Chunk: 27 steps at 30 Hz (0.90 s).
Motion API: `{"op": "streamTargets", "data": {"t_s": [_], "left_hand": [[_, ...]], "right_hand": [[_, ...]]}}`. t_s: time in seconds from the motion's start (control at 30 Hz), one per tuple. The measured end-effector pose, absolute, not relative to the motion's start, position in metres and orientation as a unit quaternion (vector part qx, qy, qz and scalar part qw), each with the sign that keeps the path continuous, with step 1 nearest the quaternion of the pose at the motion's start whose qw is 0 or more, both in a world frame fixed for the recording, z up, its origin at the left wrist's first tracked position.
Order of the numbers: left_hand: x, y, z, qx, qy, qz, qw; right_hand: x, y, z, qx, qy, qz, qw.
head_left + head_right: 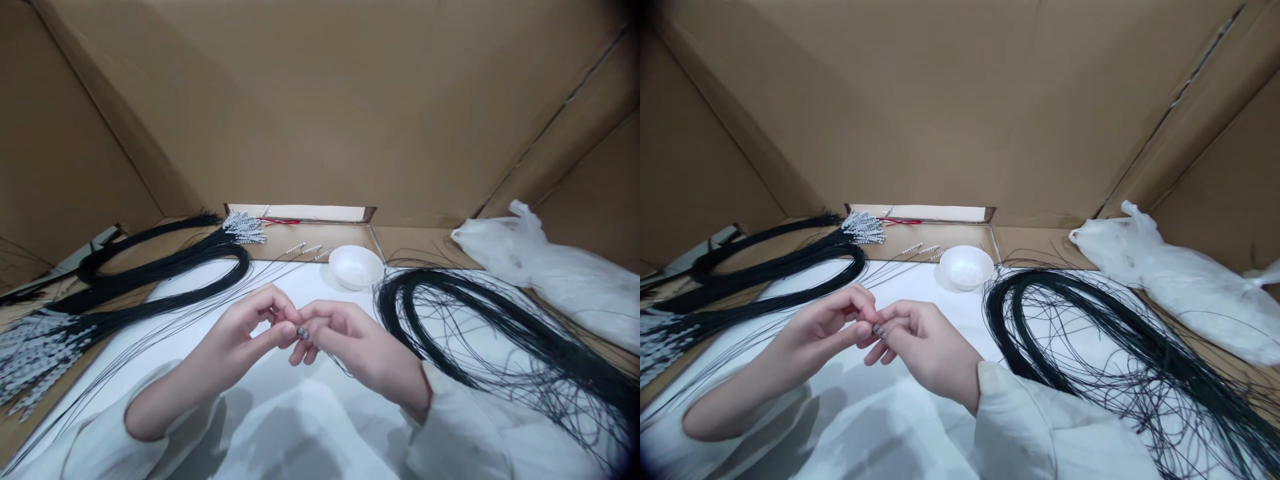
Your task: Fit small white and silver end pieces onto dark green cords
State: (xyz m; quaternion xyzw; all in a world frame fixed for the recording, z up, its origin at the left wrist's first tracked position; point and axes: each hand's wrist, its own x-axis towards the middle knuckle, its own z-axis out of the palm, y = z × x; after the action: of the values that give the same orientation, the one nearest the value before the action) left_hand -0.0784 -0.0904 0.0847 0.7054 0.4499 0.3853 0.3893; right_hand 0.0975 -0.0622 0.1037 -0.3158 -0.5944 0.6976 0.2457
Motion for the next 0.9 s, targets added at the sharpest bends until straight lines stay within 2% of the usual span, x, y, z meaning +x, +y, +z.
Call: {"op": "streamTargets", "data": {"t_s": [0.17,0.33,0.73,0.9], "left_hand": [[-0.076,-0.092,0.091,0.765,0.465,0.36,0.262],[-0.075,-0.095,0.093,0.791,0.458,0.355,0.194],[-0.076,-0.099,0.093,0.83,0.424,0.36,0.042],[-0.079,-0.103,0.096,0.843,0.417,0.339,-0.007]], "right_hand": [[0.099,-0.065,0.102,-0.31,-0.6,0.693,0.25],[0.099,-0.069,0.1,-0.286,-0.635,0.667,0.267],[0.103,-0.077,0.091,-0.299,-0.769,0.447,0.345],[0.105,-0.08,0.09,-0.306,-0.806,0.383,0.332]]}}
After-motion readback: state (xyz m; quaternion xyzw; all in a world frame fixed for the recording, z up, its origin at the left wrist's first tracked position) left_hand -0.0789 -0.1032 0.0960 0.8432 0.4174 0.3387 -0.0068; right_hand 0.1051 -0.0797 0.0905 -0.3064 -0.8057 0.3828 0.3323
